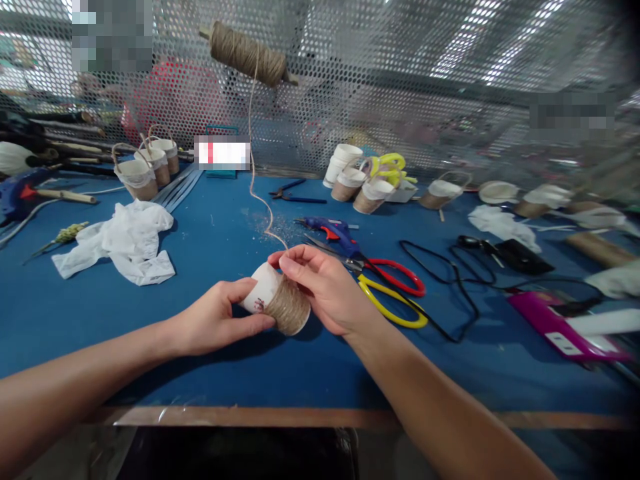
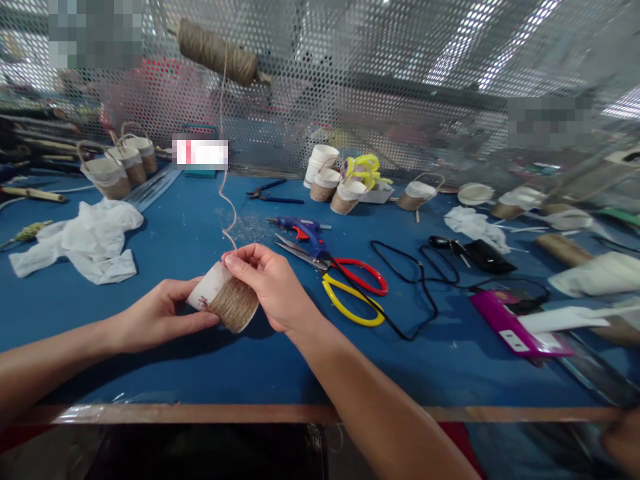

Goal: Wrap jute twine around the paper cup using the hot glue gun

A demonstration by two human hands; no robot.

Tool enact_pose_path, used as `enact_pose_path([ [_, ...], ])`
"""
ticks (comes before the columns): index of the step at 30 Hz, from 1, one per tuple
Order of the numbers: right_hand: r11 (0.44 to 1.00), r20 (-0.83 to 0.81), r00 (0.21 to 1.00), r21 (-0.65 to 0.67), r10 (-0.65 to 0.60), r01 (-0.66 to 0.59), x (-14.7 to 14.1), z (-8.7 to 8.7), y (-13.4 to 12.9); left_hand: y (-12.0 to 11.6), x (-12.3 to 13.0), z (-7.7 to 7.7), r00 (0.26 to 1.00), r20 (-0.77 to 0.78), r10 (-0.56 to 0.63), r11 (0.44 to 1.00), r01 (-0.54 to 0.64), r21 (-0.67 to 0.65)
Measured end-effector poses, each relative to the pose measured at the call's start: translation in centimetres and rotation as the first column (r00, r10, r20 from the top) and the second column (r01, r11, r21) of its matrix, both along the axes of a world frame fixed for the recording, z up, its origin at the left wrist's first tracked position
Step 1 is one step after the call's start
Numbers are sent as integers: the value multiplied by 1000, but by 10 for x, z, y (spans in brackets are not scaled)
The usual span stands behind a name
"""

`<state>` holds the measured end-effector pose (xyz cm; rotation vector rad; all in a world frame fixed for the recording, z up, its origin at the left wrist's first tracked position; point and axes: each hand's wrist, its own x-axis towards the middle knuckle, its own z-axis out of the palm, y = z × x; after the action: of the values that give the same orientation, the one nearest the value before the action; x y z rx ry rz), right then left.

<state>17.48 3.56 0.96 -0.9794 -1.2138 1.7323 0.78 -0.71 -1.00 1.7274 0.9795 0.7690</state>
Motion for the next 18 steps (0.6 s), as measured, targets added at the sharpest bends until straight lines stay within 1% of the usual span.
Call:
enact_pose_path([
  [4,998,61,997,47,-42,39,0,-1,1,1,0,-2,997,66,42,992,-34,-126],
  [10,983,110,989,167,-95,76,1,-3,2,0,1,-1,984,154,92,964,-50,-262],
  [13,974,144,983,211,-114,82,1,-5,3,0,2,0,981,170,97,958,-45,-284],
  [18,969,251,963,245,-98,35,0,-11,4,0,2,0,980,173,94,962,-44,-270],
])
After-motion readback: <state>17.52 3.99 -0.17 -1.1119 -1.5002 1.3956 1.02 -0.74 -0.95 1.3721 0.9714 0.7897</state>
